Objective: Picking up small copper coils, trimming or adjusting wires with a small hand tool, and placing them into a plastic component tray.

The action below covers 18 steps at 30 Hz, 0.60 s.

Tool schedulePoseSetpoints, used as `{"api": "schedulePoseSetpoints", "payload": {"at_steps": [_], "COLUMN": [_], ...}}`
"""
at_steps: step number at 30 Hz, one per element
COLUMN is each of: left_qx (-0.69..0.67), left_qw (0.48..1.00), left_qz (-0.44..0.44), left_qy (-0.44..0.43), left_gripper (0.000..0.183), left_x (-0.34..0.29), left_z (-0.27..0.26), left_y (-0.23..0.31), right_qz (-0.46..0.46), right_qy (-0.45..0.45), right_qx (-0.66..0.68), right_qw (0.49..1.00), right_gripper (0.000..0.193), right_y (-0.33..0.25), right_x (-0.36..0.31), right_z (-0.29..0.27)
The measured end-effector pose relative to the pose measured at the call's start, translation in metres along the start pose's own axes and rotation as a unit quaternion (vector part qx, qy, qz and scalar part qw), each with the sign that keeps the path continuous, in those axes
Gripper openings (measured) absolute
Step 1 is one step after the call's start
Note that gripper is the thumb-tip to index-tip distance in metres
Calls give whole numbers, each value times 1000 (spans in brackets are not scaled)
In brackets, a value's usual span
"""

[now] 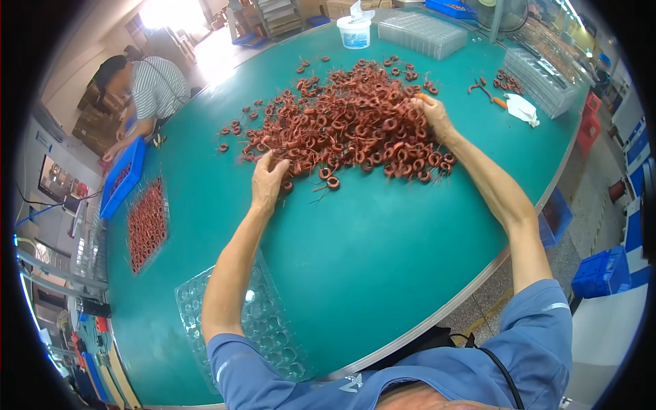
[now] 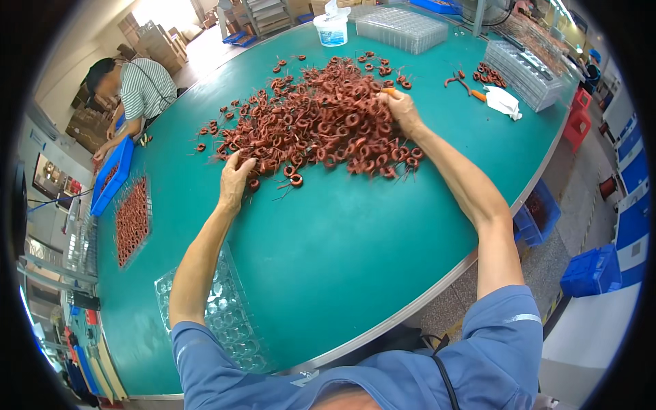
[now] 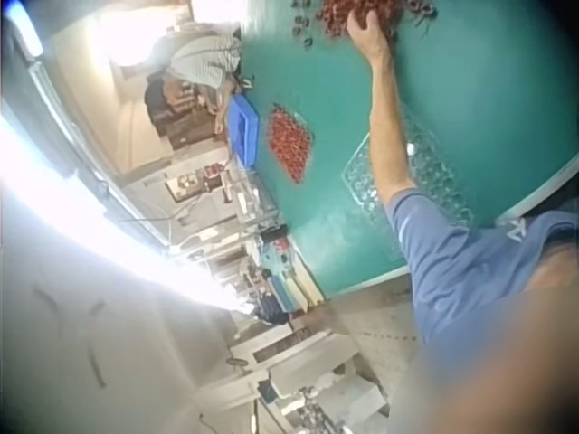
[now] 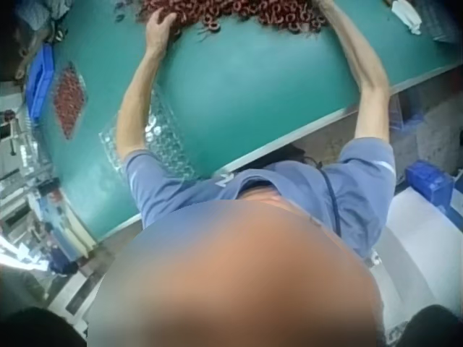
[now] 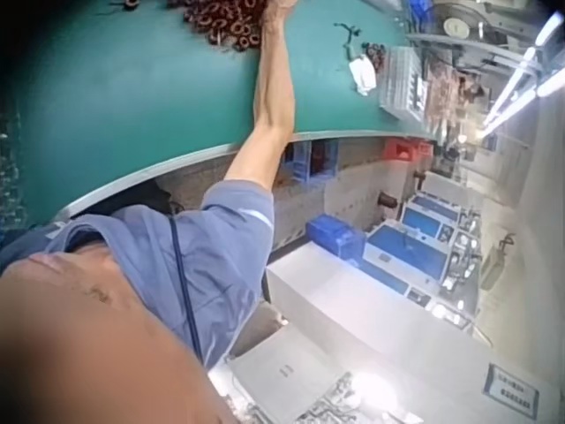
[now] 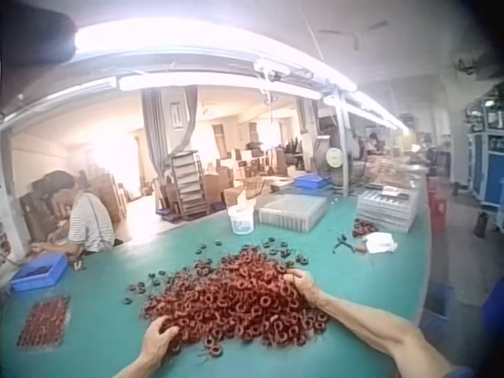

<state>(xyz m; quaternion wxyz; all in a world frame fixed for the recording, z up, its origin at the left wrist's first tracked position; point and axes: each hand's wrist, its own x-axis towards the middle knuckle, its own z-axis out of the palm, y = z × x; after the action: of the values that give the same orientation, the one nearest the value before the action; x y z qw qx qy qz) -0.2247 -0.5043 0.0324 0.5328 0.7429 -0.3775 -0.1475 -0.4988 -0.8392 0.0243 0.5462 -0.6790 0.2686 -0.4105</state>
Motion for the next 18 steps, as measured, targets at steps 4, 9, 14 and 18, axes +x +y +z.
{"api": "schedulePoseSetpoints", "payload": {"at_steps": [4,9,14,18], "left_qx": [-21,19,103,119], "left_qw": [998,986,985,992], "left_qz": [-32,-1,-48,47], "left_qy": [-50,-163,-130,-18], "left_gripper": [52,65,51,49], "left_x": [-30,-25,-15,17], "left_z": [13,-25,-86,-76], "left_y": [37,37,44,40], "right_qz": [-16,-65,-260,-223], "right_qy": [16,3,-93,117], "right_qx": [-54,-102,-210,-376], "right_qw": [998,993,938,892], "right_gripper": [36,48,32,43], "right_y": [-14,-48,-86,-10], "right_x": [-38,-98,-85,14], "right_z": [44,106,63,-50]}}
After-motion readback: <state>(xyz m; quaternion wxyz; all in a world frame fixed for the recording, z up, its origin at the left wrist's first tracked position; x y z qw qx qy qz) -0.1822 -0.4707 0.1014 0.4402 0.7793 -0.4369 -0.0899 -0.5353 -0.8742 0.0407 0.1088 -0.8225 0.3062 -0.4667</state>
